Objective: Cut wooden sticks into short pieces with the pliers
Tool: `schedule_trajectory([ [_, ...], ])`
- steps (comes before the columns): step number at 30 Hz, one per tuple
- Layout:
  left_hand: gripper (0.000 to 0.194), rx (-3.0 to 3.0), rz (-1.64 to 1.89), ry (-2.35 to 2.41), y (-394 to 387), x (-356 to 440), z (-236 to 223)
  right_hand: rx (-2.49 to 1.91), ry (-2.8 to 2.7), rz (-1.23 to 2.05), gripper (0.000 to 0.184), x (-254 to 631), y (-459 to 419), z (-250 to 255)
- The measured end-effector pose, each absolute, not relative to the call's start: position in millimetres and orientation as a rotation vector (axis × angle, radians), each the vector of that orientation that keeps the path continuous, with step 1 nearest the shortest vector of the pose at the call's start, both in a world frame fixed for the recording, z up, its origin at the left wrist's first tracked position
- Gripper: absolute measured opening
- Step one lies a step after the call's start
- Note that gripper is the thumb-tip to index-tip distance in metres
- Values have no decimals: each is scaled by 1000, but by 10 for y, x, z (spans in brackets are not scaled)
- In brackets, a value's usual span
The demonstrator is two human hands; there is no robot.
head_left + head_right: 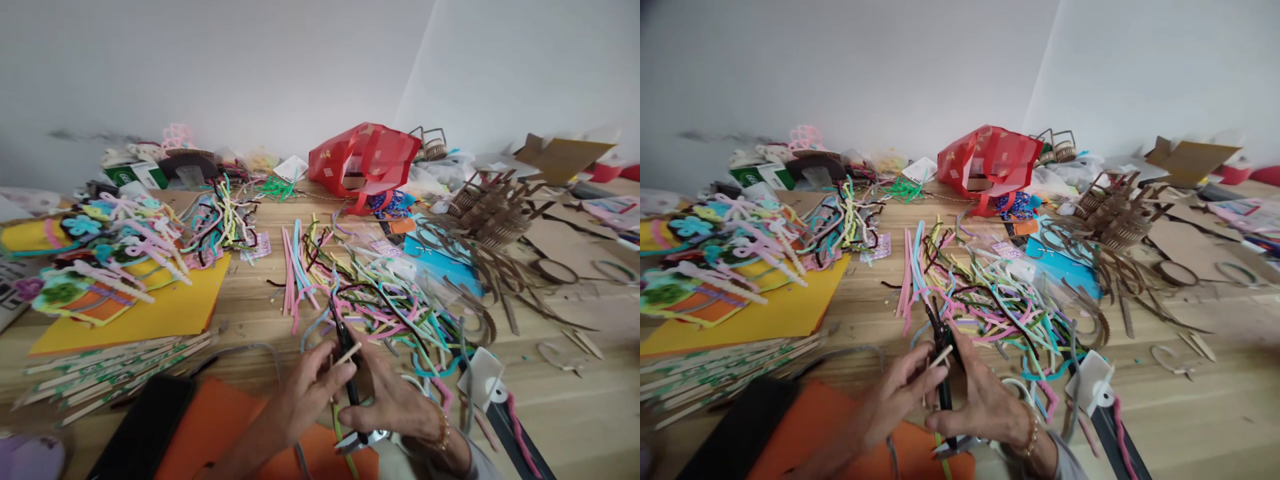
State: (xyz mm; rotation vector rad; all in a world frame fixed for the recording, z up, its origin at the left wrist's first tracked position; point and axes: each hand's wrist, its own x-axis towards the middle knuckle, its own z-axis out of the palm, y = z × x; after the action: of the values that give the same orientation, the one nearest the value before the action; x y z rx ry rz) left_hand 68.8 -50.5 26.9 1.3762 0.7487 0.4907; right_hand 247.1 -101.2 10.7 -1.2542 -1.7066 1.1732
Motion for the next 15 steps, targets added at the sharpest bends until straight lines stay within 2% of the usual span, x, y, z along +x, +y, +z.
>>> schedule_trajectory([
  [4,36,1468,469,859,-343,507,416,-1249,-1405,1400,84,2622,-973,164],
  [6,34,1632,494,966,-275,439,455,-1198,-1191,1415,67,2692,-929,150],
  [7,33,1737,486,1013,-251,420,460,-1139,-1090,1386,64,2719,-901,144],
  [12,52,2254,114,1052,-283,451,333,-1023,-910,1381,78,2794,-784,183],
  [15,54,2435,-59,956,-390,470,201,-1021,-943,1396,80,2808,-772,205],
])
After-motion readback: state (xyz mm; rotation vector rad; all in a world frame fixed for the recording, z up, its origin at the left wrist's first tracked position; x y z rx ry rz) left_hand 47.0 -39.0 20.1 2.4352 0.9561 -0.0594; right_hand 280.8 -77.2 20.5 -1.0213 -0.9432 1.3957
